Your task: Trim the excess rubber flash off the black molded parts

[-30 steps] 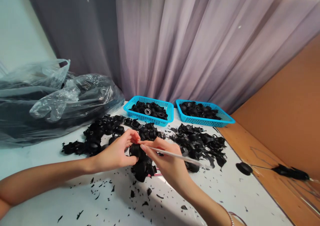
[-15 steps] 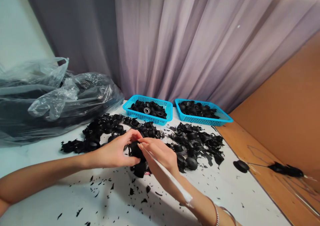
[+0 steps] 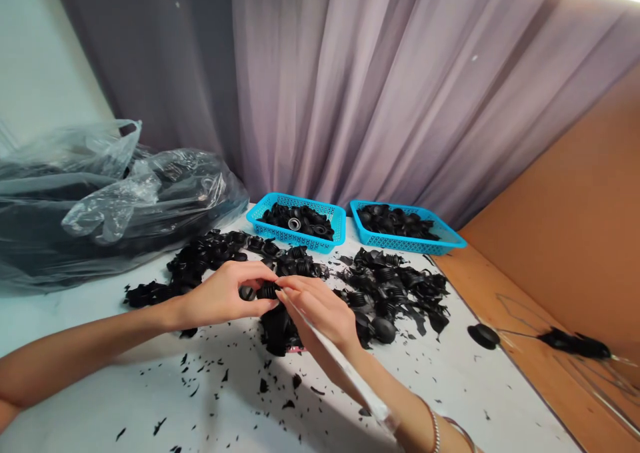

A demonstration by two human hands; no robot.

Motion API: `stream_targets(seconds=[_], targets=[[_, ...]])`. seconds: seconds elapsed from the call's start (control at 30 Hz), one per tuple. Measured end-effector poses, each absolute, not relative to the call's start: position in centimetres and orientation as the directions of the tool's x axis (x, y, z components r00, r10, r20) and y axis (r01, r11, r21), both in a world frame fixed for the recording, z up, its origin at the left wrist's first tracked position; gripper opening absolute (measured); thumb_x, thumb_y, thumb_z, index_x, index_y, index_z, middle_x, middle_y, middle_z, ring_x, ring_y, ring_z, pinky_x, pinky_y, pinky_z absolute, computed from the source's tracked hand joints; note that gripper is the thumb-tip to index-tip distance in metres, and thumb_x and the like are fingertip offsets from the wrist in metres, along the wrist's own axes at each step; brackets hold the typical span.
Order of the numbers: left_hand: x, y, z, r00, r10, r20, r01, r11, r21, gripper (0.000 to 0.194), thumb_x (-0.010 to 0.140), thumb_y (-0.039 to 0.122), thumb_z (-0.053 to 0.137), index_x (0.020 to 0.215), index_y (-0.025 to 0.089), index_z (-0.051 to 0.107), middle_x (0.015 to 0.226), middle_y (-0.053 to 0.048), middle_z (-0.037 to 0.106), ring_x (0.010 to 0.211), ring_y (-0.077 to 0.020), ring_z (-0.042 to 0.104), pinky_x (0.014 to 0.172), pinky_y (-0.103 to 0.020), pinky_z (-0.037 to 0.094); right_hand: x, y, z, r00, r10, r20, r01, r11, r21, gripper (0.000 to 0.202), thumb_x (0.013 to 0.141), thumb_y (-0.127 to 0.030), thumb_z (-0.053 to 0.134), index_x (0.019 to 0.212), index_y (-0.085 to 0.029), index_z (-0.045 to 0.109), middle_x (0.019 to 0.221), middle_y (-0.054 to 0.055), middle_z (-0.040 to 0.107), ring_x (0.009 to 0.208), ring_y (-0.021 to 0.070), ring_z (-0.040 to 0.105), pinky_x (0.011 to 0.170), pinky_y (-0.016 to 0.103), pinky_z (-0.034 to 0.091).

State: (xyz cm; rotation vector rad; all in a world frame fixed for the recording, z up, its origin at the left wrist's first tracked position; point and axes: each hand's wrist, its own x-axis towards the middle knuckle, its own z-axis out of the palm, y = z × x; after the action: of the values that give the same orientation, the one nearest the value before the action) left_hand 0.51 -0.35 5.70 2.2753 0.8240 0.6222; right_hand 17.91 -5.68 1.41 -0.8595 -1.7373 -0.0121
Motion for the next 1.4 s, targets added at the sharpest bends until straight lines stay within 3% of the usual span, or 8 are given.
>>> stream_targets(seconds=[0.23,0.4,0.6,0.83,0.93,1.1,1.23,1.4], targets=[[0.4,-1.4,6.2,0.725,0.622,0.296,0.342,-0.698,0.629,0.030,0.074,0.022,0.065,0.103,0.016,0.064,0.096,-0.004,0.067,0.081,-0.0149,0.059,0.076,-0.029,0.049,18.4,-5.5,1.7,-0.027,0.616,0.787,0.605,0.637,-0.478,0.016,0.086,-0.013,0.054,0.074,-0.020,0.062,0.087,0.007,0.073,0.074,0.0163,0.069,0.066,0.026,0.055],[0.2,-1.0,6.8,0.624,0.718,0.309,0.324,-0.597,0.734,0.026,0.072,0.022,0.065,0.096,0.014,0.063,0.094,-0.003,0.066,0.083,-0.0147,0.060,0.076,-0.027,0.051,19.3,-4.9,2.0,0.003,0.662,0.750,0.642,0.573,-0.509,0.018,0.086,-0.021,0.055,0.069,-0.021,0.062,0.086,0.008,0.073,0.077,0.0192,0.068,0.071,0.030,0.054],[0.5,0.3,6.7,0.562,0.815,0.144,0.258,-0.337,0.905,0.027,0.068,0.024,0.066,0.092,0.013,0.058,0.091,-0.004,0.062,0.082,-0.0136,0.060,0.080,-0.030,0.049,20.1,-4.3,2.4,0.082,0.744,0.663,0.656,0.460,-0.598,0.023,0.084,-0.027,0.057,0.064,-0.019,0.063,0.076,0.006,0.075,0.060,0.0171,0.069,0.052,0.025,0.051],[0.4,1.2,6.3,0.692,0.718,-0.070,0.246,-0.144,0.958,0.029,0.069,0.024,0.065,0.093,0.015,0.053,0.078,0.001,0.058,0.068,-0.0093,0.056,0.066,-0.025,0.045,21.3,-4.3,4.3,0.143,0.812,0.565,0.601,0.383,-0.702,0.037,0.092,-0.034,0.045,0.123,-0.019,0.059,0.079,0.005,0.076,0.060,0.0168,0.070,0.055,0.028,0.055],[0.3,0.8,6.5,0.725,0.687,-0.048,0.256,-0.204,0.945,0.028,0.070,0.024,0.065,0.095,0.016,0.053,0.086,-0.001,0.058,0.076,-0.0121,0.058,0.069,-0.027,0.048,21.3,-4.1,4.7,0.015,0.840,0.543,0.520,0.457,-0.722,0.041,0.095,-0.035,0.037,0.131,-0.019,0.051,0.091,0.008,0.075,0.074,0.0193,0.071,0.063,0.032,0.056],[0.2,0.3,7.5,0.706,0.705,0.058,0.237,-0.313,0.919,0.024,0.070,0.017,0.062,0.093,0.016,0.054,0.102,-0.005,0.056,0.097,-0.0174,0.057,0.079,-0.032,0.051,19.7,-4.1,4.8,-0.321,0.832,0.453,0.468,0.555,-0.687,0.042,0.077,-0.034,0.068,0.114,-0.015,0.065,0.090,0.006,0.074,0.074,0.0212,0.068,0.065,0.030,0.054],[-0.3,0.3,8.1,0.770,0.632,0.089,0.373,-0.559,0.740,0.027,0.071,0.023,0.063,0.096,0.018,0.055,0.098,-0.003,0.057,0.089,-0.0173,0.056,0.077,-0.031,0.048,18.8,-3.9,4.6,-0.409,0.835,0.369,0.491,0.542,-0.682,0.039,0.077,-0.018,0.064,0.115,-0.013,0.064,0.066,-0.001,0.067,0.054,0.0132,0.057,0.053,0.024,0.047],[0.1,0.4,8.4,0.844,0.531,0.067,0.511,-0.837,0.196,0.052,0.062,0.065,0.067,0.077,0.015,0.058,0.074,-0.003,0.056,0.069,-0.0197,0.053,0.061,-0.028,0.036,18.0,-4.1,4.8,-0.485,0.840,0.243,0.537,0.505,-0.675,0.017,0.072,-0.009,0.062,0.088,-0.012,0.068,0.044,-0.010,0.042,0.039,0.0067,0.034,0.036,0.019,0.031]])
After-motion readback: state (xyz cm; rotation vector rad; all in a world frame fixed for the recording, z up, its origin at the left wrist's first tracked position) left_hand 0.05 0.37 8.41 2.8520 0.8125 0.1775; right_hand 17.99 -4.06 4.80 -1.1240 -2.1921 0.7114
